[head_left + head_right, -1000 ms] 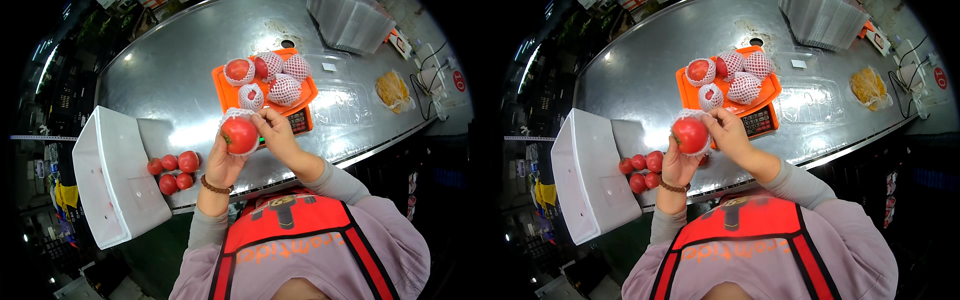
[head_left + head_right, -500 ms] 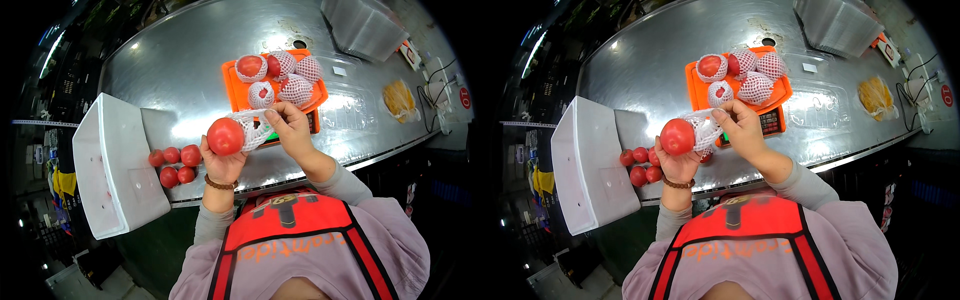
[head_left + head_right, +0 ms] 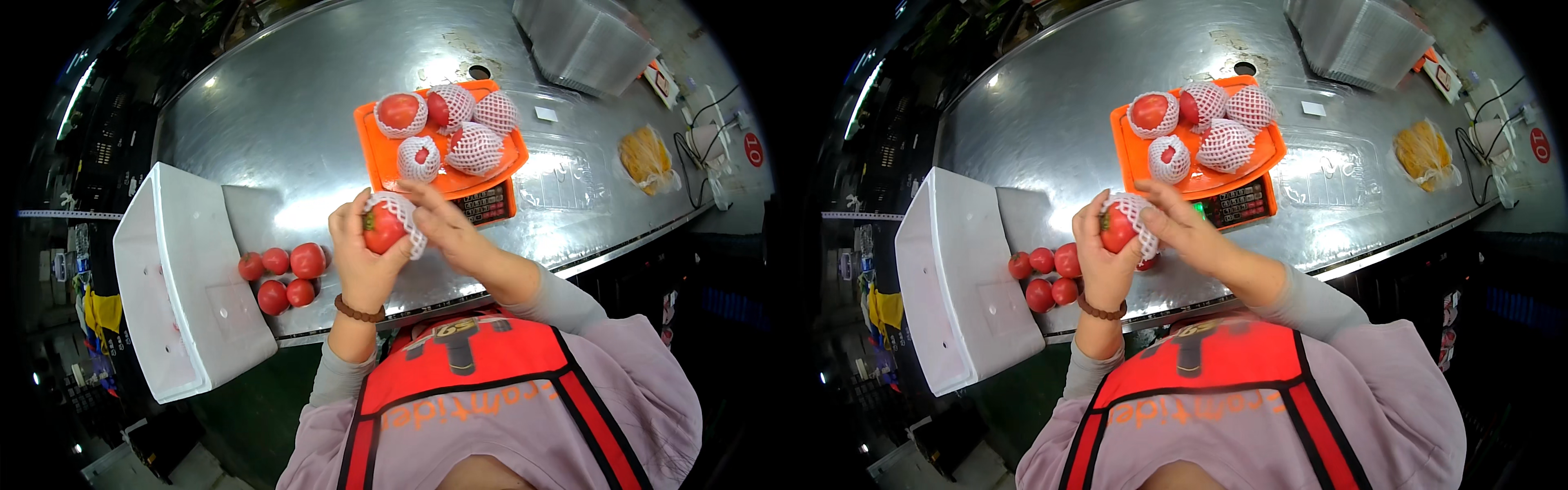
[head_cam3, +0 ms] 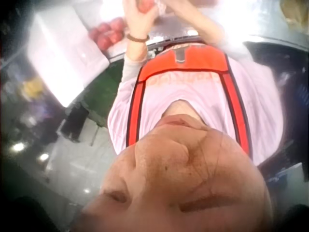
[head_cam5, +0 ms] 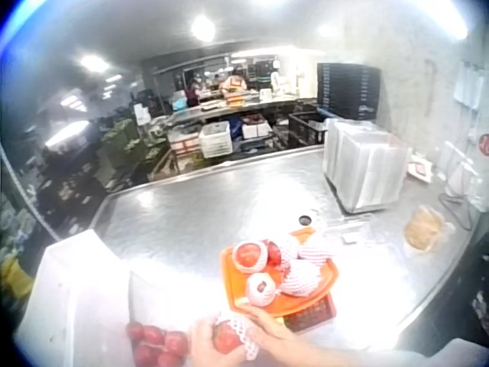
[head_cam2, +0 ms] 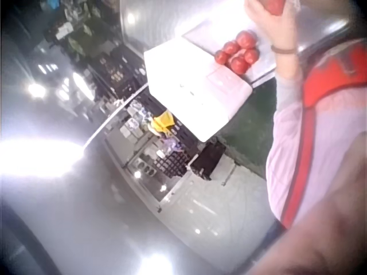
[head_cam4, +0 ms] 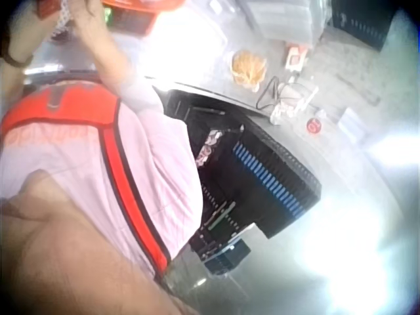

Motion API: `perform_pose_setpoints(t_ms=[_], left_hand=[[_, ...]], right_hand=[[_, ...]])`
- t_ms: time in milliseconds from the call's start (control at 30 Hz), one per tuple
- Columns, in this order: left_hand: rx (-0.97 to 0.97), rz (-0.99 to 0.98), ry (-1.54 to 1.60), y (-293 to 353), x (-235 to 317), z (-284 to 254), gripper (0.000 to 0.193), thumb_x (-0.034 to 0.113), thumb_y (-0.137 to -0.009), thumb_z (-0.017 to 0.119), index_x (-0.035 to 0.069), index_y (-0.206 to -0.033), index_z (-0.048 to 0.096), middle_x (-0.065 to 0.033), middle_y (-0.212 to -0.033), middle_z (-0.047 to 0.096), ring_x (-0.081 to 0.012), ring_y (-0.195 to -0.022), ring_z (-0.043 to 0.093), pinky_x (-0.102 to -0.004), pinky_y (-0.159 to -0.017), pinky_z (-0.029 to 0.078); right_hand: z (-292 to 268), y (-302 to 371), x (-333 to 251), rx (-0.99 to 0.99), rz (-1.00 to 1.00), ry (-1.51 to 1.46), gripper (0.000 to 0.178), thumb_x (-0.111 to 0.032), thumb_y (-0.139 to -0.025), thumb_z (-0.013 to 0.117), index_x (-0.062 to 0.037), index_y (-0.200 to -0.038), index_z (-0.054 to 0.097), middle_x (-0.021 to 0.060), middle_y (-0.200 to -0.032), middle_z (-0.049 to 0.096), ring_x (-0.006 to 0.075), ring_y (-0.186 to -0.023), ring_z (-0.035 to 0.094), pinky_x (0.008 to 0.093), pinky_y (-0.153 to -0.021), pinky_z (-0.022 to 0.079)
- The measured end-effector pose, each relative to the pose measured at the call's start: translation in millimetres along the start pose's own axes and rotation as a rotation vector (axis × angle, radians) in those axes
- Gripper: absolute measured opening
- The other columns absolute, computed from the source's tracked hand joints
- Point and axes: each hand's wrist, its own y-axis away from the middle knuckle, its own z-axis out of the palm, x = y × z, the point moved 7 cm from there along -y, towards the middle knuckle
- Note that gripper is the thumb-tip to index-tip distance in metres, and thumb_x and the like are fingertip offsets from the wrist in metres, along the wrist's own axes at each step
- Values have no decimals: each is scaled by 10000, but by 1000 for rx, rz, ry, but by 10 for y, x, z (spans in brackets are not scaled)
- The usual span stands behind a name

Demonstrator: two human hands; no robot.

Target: The person wraps individual apples in white foam nets, places them on a digital scale, and then transfers them into clear plastic containers. The person repeats this process multiple times, handling apples, foam nets, a scale, and plastic containers.

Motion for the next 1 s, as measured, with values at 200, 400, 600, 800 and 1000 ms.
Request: perform_pose_setpoints(t_ms=[200, 400, 600, 800, 1000], left_hand=[[-74, 205, -22, 20, 270, -75, 558, 106, -784, 678, -9, -1298, 493, -155, -1201, 493, -288, -1100, 512, -376, -985, 402], [35, 353, -155, 38, 449, -161, 197, 52, -723, 741, 43, -911, 684, -86, -952, 620, -250, -849, 569, -337, -725, 462], [21, 394, -192, 8, 423, -173, 82, 18, -819, 667, -6, -872, 610, -112, -871, 595, -231, -786, 574, -301, -697, 468], [59, 261, -44, 8, 181, -124, 87, 36, -849, 637, 0, -861, 559, -116, -861, 582, -255, -759, 571, -324, -674, 471], [-42, 176, 14, 22, 99, -106, 101, 41, -831, 654, -2, -863, 568, -116, -859, 584, -259, -746, 584, -339, -642, 480]], right_hand=[[106, -47, 148, -67, 123, -499, 552, -290, -975, 456, -55, -1437, 268, 122, -1350, 439, 230, -1240, 467, 376, -1027, 399], [172, -1, 90, -48, 65, -350, 554, -255, -946, 508, -34, -1407, 291, 114, -1277, 484, 189, -1168, 505, 325, -970, 431], [199, 72, 24, -17, -106, 22, 627, -244, -888, 623, -26, -1389, 315, 93, -1208, 497, 140, -1091, 496, 300, -948, 420], [122, 56, 248, 63, 9, -132, 599, -223, -878, 636, -19, -1362, 346, 78, -1161, 519, 126, -1054, 502, 283, -927, 430], [107, 116, 180, 158, -32, 8, 604, -201, -870, 646, -24, -1361, 341, 81, -1145, 524, 133, -1023, 520, 275, -905, 444]])
